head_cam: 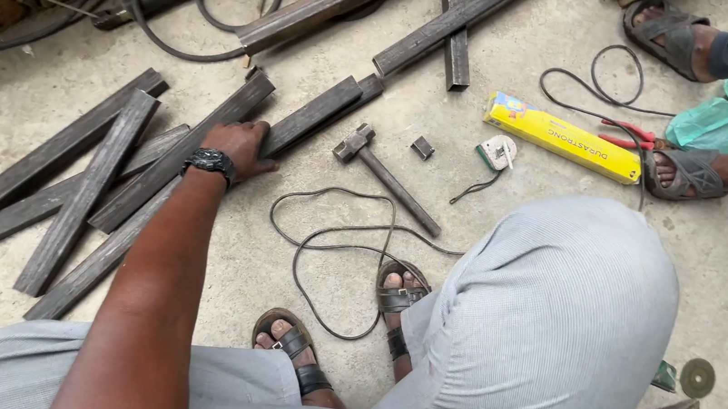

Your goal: Smoothing metal beams with an angle grinder and measuring a metal frame for assembly.

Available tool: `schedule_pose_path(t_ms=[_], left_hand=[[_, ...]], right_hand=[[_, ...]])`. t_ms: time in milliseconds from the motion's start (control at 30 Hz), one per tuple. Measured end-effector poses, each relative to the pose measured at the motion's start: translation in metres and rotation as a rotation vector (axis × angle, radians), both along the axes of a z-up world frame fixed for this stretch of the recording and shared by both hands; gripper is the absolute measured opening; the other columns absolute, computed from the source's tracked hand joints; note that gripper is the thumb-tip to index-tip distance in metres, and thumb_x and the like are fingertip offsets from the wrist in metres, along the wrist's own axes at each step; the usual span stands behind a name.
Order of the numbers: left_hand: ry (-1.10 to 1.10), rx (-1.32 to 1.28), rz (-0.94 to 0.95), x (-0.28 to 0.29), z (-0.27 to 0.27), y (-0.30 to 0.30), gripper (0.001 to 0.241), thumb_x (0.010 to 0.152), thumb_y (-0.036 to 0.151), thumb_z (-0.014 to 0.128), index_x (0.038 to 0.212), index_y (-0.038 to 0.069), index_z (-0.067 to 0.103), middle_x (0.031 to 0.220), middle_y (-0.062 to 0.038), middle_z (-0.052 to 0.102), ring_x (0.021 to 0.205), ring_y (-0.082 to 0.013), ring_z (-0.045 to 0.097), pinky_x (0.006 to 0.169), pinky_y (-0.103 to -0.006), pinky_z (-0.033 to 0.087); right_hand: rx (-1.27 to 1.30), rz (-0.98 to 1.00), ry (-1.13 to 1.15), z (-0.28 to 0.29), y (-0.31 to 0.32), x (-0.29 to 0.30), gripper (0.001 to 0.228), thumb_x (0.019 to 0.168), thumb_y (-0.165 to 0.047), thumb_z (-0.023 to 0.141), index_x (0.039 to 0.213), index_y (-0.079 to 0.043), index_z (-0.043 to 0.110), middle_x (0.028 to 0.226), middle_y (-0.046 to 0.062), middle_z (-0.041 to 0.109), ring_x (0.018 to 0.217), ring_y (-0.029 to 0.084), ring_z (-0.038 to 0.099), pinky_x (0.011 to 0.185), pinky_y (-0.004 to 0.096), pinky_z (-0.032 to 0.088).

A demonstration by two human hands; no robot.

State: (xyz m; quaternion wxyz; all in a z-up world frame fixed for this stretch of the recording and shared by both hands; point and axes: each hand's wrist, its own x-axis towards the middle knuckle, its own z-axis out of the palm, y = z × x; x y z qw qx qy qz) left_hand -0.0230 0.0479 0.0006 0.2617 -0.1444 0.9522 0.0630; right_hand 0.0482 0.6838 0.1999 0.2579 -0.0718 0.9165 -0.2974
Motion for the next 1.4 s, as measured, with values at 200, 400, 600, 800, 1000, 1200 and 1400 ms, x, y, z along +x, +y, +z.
schedule_pose_path(t_ms=[200, 400, 600, 800, 1000, 1200, 1400], left_hand=[[-0.023, -0.031, 0.001, -0.007, -0.018, -0.002, 0.071, 0.087, 0.055, 0.077, 0.138, 0.012, 0.055, 0.136, -0.012, 0.064, 0.123, -0.0276, 0.062, 0.103, -0.0445, 0.052], [-0.063, -0.052, 0.043, -0.017, -0.016, 0.009, 0.074, 0.083, 0.052, 0.082, 0.138, 0.011, 0.054, 0.133, -0.012, 0.062, 0.123, -0.0277, 0.061, 0.099, -0.0470, 0.055], [-0.092, -0.094, 0.039, -0.019, -0.020, 0.007, 0.080, 0.080, 0.055, 0.083, 0.139, 0.010, 0.052, 0.133, -0.012, 0.061, 0.123, -0.0270, 0.060, 0.097, -0.0463, 0.057], [-0.068, -0.070, 0.044, -0.020, -0.024, 0.004, 0.079, 0.082, 0.055, 0.081, 0.139, 0.010, 0.051, 0.130, -0.014, 0.061, 0.119, -0.0276, 0.061, 0.095, -0.0454, 0.057], [-0.037, -0.025, 0.062, -0.019, -0.020, 0.003, 0.070, 0.085, 0.047, 0.081, 0.136, 0.007, 0.054, 0.129, -0.016, 0.061, 0.119, -0.0289, 0.060, 0.099, -0.0465, 0.054], [-0.047, -0.002, 0.112, -0.020, -0.026, 0.004, 0.066, 0.088, 0.038, 0.079, 0.140, 0.008, 0.052, 0.135, -0.015, 0.060, 0.123, -0.0287, 0.059, 0.102, -0.0480, 0.053], [-0.015, 0.009, 0.163, -0.017, -0.028, 0.011, 0.064, 0.088, 0.032, 0.080, 0.141, 0.009, 0.051, 0.144, -0.015, 0.054, 0.131, -0.0310, 0.055, 0.104, -0.0493, 0.051]], right_hand=[[0.152, 0.205, 0.089, -0.153, -0.089, -0.227, 0.036, 0.093, -0.027, 0.072, 0.124, -0.009, 0.072, 0.118, 0.015, 0.074, 0.100, 0.026, 0.073, 0.091, 0.040, 0.060], [0.248, 0.264, 0.310, -0.242, -0.154, -0.347, 0.036, 0.089, -0.022, 0.079, 0.118, -0.002, 0.072, 0.109, 0.018, 0.075, 0.095, 0.029, 0.073, 0.090, 0.042, 0.057], [0.194, 0.230, 0.399, -0.295, -0.159, -0.369, 0.032, 0.084, -0.015, 0.081, 0.111, 0.001, 0.074, 0.101, 0.019, 0.075, 0.091, 0.031, 0.072, 0.087, 0.043, 0.057], [0.138, 0.131, 0.466, -0.269, -0.166, -0.349, 0.031, 0.085, -0.011, 0.082, 0.113, -0.002, 0.073, 0.099, 0.017, 0.075, 0.089, 0.030, 0.071, 0.083, 0.043, 0.057], [-0.115, 0.030, 0.257, -0.250, -0.203, -0.296, 0.034, 0.097, -0.006, 0.065, 0.130, -0.010, 0.067, 0.115, 0.012, 0.068, 0.087, 0.020, 0.069, 0.075, 0.032, 0.061], [-0.047, 0.374, 0.153, -0.278, -0.240, -0.221, 0.022, 0.096, -0.008, 0.063, 0.114, -0.010, 0.076, 0.126, 0.015, 0.063, 0.096, 0.022, 0.071, 0.084, 0.031, 0.063], [0.039, 0.344, 0.327, -0.289, -0.238, -0.237, 0.025, 0.092, -0.016, 0.069, 0.115, -0.011, 0.077, 0.123, 0.018, 0.065, 0.112, 0.032, 0.067, 0.100, 0.043, 0.055]])
